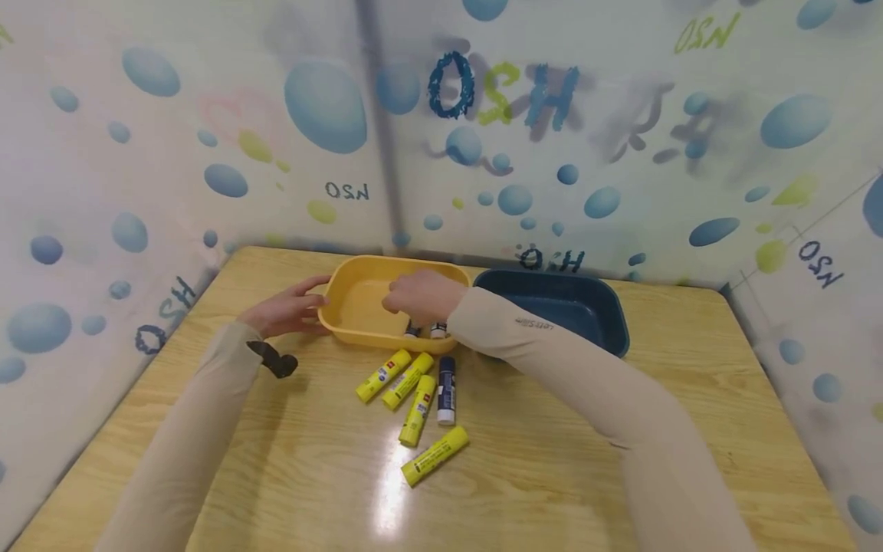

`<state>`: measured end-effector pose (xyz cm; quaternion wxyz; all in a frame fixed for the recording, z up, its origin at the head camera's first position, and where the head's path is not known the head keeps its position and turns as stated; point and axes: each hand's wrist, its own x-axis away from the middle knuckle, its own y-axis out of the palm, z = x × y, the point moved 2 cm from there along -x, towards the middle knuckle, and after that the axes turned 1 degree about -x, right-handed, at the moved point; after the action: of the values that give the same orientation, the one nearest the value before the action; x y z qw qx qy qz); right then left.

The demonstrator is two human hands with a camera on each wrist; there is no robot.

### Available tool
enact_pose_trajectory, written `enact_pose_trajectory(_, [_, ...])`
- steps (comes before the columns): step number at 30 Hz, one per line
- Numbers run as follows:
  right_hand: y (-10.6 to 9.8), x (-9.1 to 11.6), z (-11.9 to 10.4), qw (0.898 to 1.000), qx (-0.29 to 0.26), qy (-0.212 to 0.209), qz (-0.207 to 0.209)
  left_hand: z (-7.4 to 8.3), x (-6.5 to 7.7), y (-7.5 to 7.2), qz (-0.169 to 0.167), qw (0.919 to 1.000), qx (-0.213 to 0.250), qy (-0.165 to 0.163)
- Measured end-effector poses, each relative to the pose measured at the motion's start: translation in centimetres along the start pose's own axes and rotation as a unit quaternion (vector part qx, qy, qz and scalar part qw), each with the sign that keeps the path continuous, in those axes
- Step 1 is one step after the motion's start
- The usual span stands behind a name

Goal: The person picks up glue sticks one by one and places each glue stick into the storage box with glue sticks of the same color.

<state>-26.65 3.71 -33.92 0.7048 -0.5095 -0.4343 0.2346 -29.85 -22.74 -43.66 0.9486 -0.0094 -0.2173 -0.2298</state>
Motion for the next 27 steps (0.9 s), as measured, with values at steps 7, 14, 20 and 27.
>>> enact_pose_trajectory(7, [-0.4,1.8,-0.3,1.0,0.009,-0.003,0.005,0.3,0.2,0.0,-0.001,1.0,0.001,0.001])
enact_pose_trajectory(14, [0.5,2.6,-0.8,1.0,0.026,-0.004,-0.006,0.3,0.2,0.1,0.001,1.0,0.006,-0.006])
enact_pose_trajectory(20, [0.6,3.7,-1.3,1.0,0.029,-0.007,-0.004,0.3,0.1,0.2,0.002,0.9999,0.008,-0.009])
enact_pose_trajectory(27, [0.9,5.1,-1.6,0.999,0.035,-0.003,0.003,0.1,-0.1,-0.1,0.002,1.0,0.0,-0.006])
